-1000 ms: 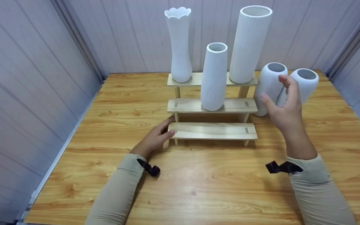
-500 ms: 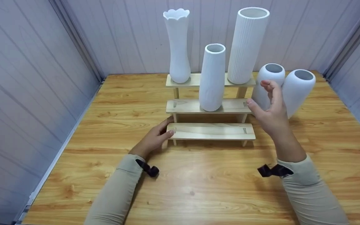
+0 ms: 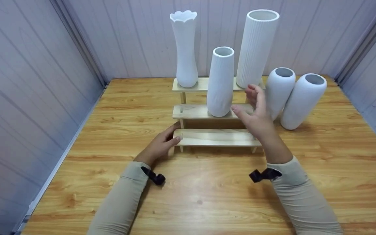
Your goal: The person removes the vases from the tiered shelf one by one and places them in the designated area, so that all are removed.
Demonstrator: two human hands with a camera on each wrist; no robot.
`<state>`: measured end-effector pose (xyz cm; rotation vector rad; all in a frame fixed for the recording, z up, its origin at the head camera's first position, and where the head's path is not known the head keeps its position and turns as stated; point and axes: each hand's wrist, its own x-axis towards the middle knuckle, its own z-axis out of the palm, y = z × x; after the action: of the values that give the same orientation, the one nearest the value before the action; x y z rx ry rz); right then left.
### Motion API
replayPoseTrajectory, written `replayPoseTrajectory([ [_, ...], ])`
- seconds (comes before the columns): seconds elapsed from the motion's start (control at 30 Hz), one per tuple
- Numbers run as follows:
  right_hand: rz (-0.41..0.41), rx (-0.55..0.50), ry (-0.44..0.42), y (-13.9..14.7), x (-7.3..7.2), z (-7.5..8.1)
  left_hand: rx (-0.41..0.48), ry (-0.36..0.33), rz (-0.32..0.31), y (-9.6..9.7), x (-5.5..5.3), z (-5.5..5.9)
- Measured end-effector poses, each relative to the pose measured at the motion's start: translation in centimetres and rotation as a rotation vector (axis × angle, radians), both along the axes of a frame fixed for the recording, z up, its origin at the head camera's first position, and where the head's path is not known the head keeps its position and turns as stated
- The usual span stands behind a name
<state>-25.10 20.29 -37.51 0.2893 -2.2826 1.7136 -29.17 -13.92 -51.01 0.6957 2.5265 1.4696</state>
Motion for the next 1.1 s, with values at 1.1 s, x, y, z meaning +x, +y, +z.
replayPoseTrajectory([
  [1.1, -0.057, 0.037, -0.089, -4.0, -4.5, -1.6, 0.024, 0.004, -0.028, 0.0, 0.0, 0.0],
])
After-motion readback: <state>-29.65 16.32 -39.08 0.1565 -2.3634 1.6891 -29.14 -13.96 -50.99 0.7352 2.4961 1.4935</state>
